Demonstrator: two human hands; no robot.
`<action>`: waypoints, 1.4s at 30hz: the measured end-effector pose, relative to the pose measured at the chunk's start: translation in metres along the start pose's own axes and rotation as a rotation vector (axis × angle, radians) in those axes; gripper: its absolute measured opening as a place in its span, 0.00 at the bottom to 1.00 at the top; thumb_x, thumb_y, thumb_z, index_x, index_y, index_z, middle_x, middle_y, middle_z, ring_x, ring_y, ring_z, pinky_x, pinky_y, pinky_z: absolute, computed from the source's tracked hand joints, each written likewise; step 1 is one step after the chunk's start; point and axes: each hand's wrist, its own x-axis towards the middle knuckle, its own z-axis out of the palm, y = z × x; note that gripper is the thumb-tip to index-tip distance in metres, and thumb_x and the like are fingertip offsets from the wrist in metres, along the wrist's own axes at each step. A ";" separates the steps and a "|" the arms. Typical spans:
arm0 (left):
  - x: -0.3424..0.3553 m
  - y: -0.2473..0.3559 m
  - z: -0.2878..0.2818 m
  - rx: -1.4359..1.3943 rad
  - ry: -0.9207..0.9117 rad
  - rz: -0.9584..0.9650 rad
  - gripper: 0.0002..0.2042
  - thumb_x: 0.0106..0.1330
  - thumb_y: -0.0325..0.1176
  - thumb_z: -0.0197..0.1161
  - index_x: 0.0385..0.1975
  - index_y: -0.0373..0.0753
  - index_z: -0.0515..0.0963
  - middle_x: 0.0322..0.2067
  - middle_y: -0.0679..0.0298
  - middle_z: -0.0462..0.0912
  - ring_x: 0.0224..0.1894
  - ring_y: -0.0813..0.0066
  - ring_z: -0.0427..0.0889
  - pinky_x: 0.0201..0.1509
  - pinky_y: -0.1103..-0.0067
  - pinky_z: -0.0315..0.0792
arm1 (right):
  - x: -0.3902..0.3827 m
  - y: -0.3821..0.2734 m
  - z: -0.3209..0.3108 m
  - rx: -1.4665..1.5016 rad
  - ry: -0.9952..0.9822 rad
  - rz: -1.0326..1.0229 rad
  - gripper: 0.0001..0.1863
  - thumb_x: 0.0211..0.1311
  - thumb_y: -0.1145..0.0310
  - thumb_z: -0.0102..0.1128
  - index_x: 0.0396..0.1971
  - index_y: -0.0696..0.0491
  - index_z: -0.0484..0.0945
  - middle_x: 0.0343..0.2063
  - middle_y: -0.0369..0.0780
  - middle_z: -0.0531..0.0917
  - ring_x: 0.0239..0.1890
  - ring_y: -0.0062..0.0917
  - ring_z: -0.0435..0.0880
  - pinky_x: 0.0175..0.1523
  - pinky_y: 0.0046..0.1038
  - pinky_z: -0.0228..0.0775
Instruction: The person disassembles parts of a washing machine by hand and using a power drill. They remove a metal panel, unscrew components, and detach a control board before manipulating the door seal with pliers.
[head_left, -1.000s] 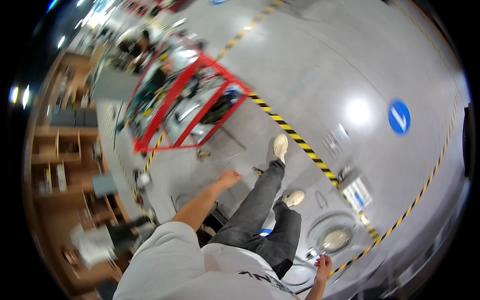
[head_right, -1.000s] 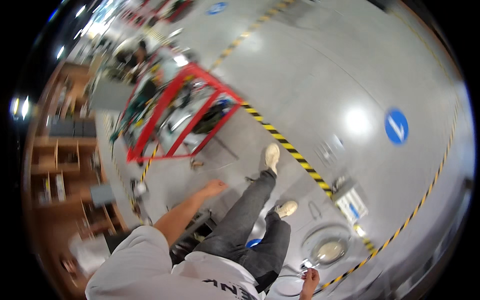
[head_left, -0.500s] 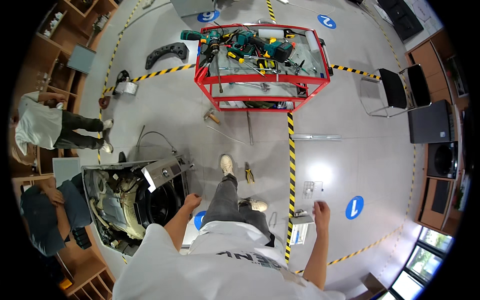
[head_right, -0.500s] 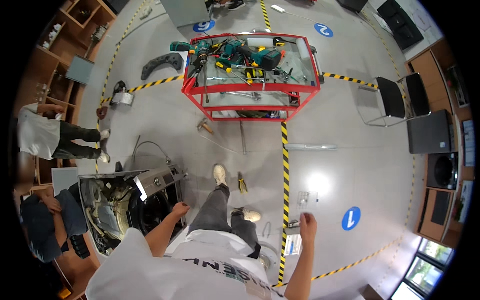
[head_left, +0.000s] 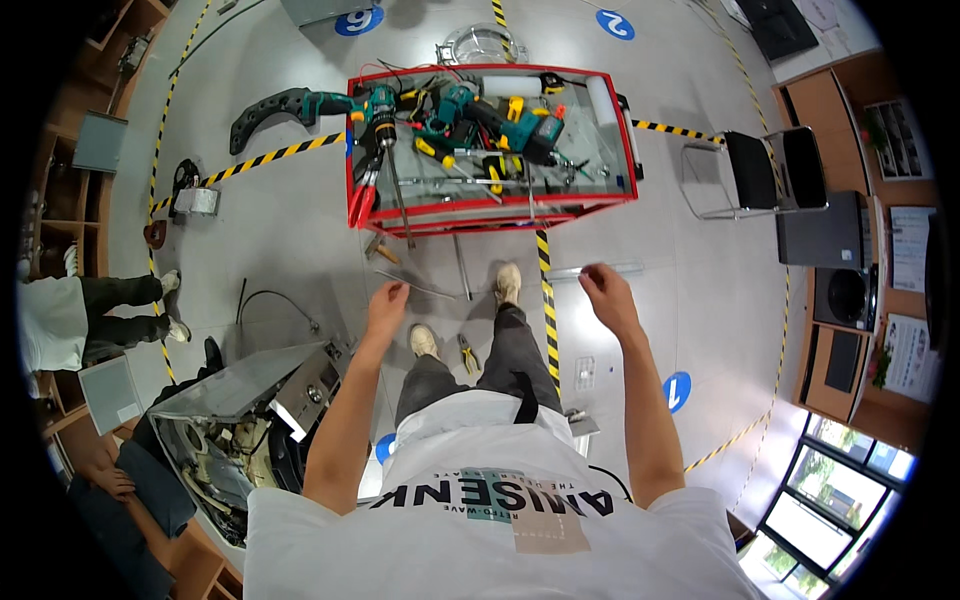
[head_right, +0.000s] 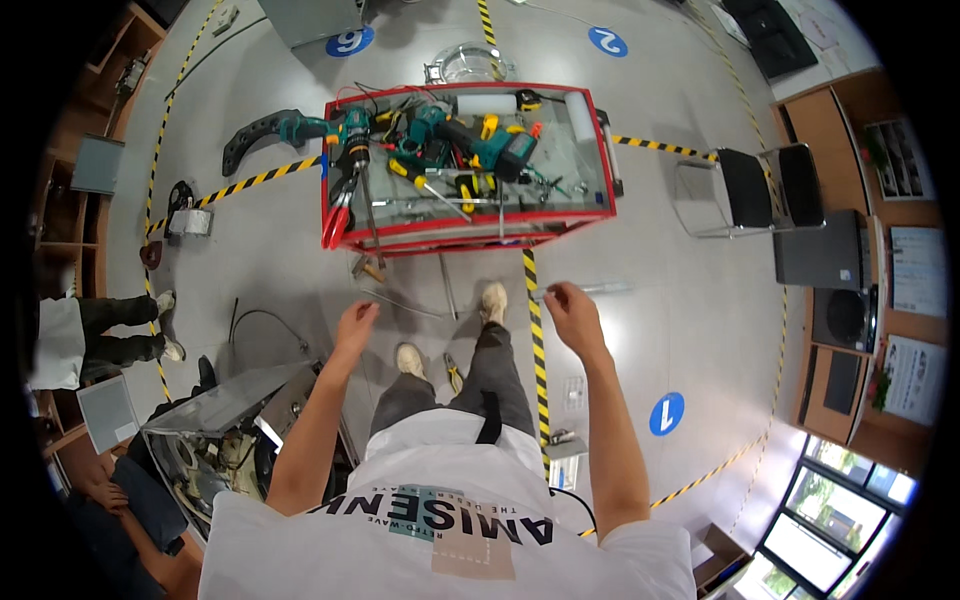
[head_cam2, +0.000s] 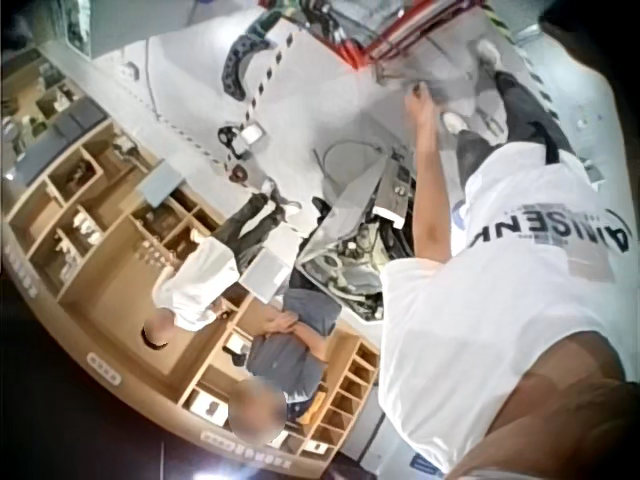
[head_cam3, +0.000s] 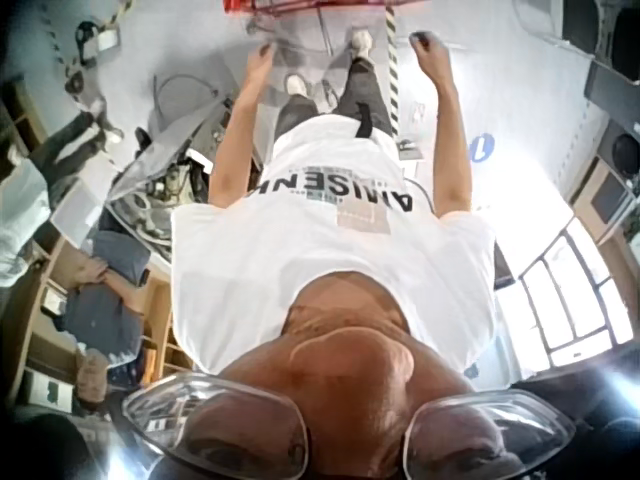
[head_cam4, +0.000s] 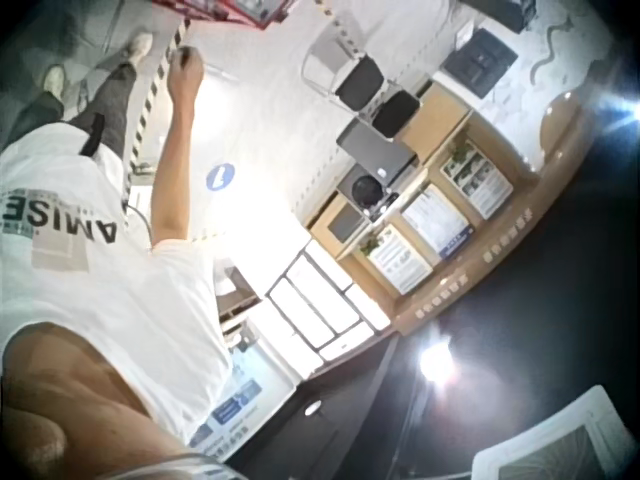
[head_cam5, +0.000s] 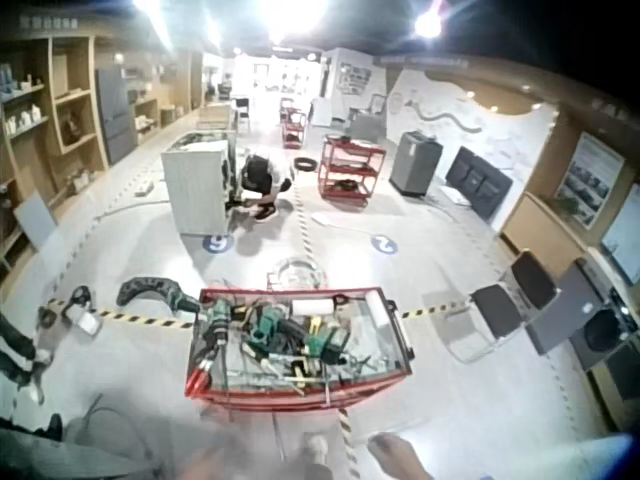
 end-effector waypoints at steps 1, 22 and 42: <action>0.015 0.027 0.008 -0.090 -0.023 0.010 0.16 0.67 0.40 0.58 0.44 0.33 0.78 0.37 0.63 0.82 0.39 0.76 0.79 0.43 0.79 0.70 | 0.033 -0.009 -0.001 -0.030 0.017 -0.052 0.12 0.59 0.66 0.60 0.39 0.57 0.78 0.30 0.45 0.81 0.32 0.35 0.80 0.40 0.32 0.71; -0.065 0.152 0.086 -0.515 0.260 -0.438 0.14 0.70 0.39 0.54 0.43 0.34 0.77 0.36 0.63 0.82 0.40 0.77 0.79 0.44 0.80 0.71 | 0.346 -0.125 0.088 -0.509 -0.507 -0.177 0.38 0.53 0.66 0.61 0.61 0.60 0.54 0.48 0.54 0.76 0.48 0.49 0.79 0.52 0.42 0.73; -0.201 0.288 -0.017 -0.985 0.511 0.537 0.18 0.62 0.23 0.63 0.52 0.29 0.73 0.48 0.56 0.79 0.52 0.69 0.78 0.60 0.75 0.68 | 0.055 -0.186 0.081 1.557 -2.229 0.020 0.35 0.49 0.54 0.66 0.51 0.64 0.67 0.15 0.41 0.74 0.13 0.24 0.73 0.16 0.23 0.64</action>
